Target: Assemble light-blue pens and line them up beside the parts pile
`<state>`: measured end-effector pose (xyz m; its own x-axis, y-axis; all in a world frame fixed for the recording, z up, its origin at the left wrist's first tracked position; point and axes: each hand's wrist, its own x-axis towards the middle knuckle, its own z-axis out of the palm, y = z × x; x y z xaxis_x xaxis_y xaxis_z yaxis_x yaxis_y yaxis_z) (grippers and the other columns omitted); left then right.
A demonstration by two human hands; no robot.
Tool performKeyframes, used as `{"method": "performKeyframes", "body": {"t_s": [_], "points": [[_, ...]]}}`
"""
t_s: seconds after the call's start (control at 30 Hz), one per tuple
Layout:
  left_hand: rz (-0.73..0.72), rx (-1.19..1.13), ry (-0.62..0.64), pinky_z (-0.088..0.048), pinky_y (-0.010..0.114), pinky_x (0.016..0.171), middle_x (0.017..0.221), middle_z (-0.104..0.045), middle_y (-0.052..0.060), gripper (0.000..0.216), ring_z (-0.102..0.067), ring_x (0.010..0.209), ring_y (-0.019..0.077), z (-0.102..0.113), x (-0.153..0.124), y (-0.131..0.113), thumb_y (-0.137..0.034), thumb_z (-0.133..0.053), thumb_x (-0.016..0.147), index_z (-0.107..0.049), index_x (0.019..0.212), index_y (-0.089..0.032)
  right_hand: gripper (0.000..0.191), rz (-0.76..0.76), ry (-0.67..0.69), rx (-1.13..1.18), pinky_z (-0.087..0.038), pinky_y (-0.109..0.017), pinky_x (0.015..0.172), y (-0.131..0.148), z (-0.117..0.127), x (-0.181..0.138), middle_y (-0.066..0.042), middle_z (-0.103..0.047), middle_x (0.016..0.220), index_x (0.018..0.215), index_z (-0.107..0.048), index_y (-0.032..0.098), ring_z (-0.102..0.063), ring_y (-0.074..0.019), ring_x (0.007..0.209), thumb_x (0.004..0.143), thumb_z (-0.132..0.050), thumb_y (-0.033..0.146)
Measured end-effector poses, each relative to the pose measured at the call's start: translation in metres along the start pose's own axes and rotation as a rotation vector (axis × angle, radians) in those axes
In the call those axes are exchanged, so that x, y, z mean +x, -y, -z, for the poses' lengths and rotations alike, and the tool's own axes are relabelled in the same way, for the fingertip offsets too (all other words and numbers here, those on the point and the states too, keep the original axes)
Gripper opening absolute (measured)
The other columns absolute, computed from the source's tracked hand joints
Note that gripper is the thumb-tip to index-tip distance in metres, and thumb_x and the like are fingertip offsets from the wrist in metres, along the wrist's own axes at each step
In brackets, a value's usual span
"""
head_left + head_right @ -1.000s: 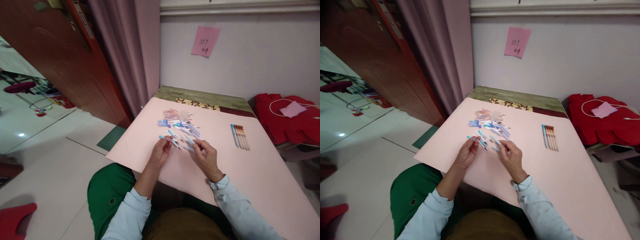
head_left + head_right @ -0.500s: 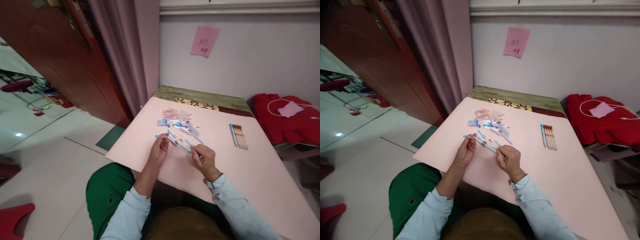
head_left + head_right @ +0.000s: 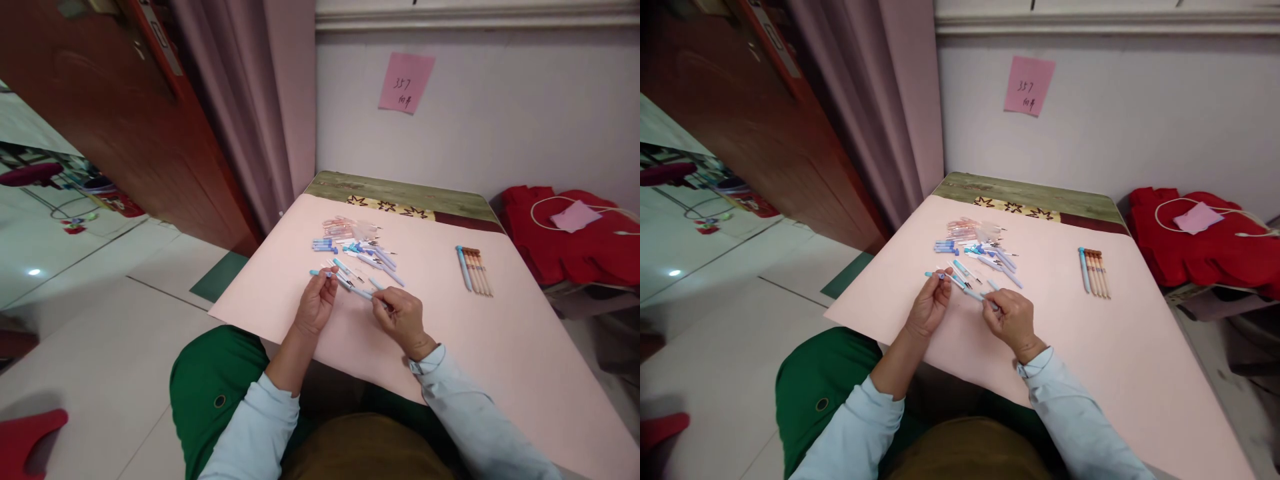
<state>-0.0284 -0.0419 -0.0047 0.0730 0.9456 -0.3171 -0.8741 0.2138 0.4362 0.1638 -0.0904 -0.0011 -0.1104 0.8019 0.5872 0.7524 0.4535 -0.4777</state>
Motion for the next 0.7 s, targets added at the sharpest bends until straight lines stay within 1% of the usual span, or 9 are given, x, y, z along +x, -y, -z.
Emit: {"method": "performKeyframes", "body": {"t_s": [0.07, 0.17, 0.3, 0.4, 0.53, 0.63, 0.7], "points": [[-0.012, 0.016, 0.011, -0.058, 0.014, 0.069, 0.099, -0.073, 0.011, 0.011, -0.068, 0.071, 0.007, 0.001, 0.0, 0.0, -0.011, -0.057, 0.09, -0.068, 0.087, -0.008, 0.014, 0.004, -0.013, 0.009, -0.042, -0.026, 0.06, 0.0, -0.002, 0.0, -0.001, -0.064, 0.066, 0.083, -0.07, 0.021, -0.057, -0.0139, 0.061, 0.085, -0.057, 0.028], [-0.023, 0.036, 0.03, -0.057, 0.014, 0.07, 0.101, -0.073, 0.011, 0.01, -0.068, 0.073, 0.0073, 0.003, 0.001, 0.001, -0.011, -0.059, 0.089, -0.068, 0.088, -0.008, 0.015, -0.001, -0.015, 0.017, -0.045, -0.026, 0.062, -0.001, -0.006, 0.0, -0.002, -0.068, 0.076, 0.092, -0.071, 0.022, -0.06, -0.0144, 0.065, 0.085, -0.059, 0.03], [-0.03, 0.058, 0.048, -0.058, 0.015, 0.07, 0.104, -0.073, 0.011, 0.008, -0.069, 0.075, 0.008, 0.005, 0.001, 0.002, -0.012, -0.063, 0.086, -0.069, 0.089, -0.009, 0.017, -0.04, -0.015, 0.005, -0.047, -0.025, 0.062, -0.003, -0.013, -0.002, -0.001, -0.07, 0.079, 0.096, -0.07, 0.023, -0.061, -0.0131, 0.062, 0.084, -0.062, 0.033], [-0.02, 0.101, 0.069, -0.058, 0.016, 0.07, 0.106, -0.072, 0.011, 0.008, -0.069, 0.075, 0.0085, 0.005, 0.0, 0.004, -0.012, -0.065, 0.084, -0.07, 0.09, -0.009, 0.019, -0.067, -0.012, -0.034, -0.047, -0.025, 0.063, -0.003, -0.017, -0.003, -0.001, -0.071, 0.079, 0.097, -0.07, 0.022, -0.061, -0.0127, 0.061, 0.084, -0.063, 0.035], [0.04, 0.212, 0.14, -0.058, 0.018, 0.073, 0.112, -0.07, 0.014, 0.009, -0.069, 0.077, 0.0103, 0.002, -0.006, 0.005, -0.012, -0.069, 0.081, -0.07, 0.089, -0.008, 0.017, -0.068, -0.006, -0.094, -0.046, -0.026, 0.065, -0.001, -0.017, -0.002, -0.003, -0.072, 0.08, 0.093, -0.07, 0.022, -0.064, -0.0148, 0.066, 0.088, -0.059, 0.035], [0.071, 0.265, 0.189, -0.058, 0.02, 0.075, 0.121, -0.067, 0.016, 0.011, -0.07, 0.081, 0.0121, -0.001, -0.01, 0.005, -0.014, -0.07, 0.081, -0.07, 0.089, -0.008, 0.017, -0.09, -0.025, -0.083, -0.046, -0.027, 0.068, 0.002, -0.013, 0.001, -0.004, -0.072, 0.085, 0.09, -0.07, 0.022, -0.065, -0.0162, 0.073, 0.089, -0.058, 0.035], [0.061, 0.267, 0.187, -0.058, 0.02, 0.075, 0.123, -0.066, 0.015, 0.011, -0.07, 0.084, 0.0127, -0.003, -0.01, 0.004, -0.014, -0.069, 0.082, -0.07, 0.09, -0.008, 0.017, -0.143, -0.059, -0.046, -0.046, -0.027, 0.069, 0.002, -0.01, 0.003, -0.004, -0.071, 0.086, 0.089, -0.07, 0.023, -0.064, -0.0168, 0.076, 0.089, -0.059, 0.036]]}}
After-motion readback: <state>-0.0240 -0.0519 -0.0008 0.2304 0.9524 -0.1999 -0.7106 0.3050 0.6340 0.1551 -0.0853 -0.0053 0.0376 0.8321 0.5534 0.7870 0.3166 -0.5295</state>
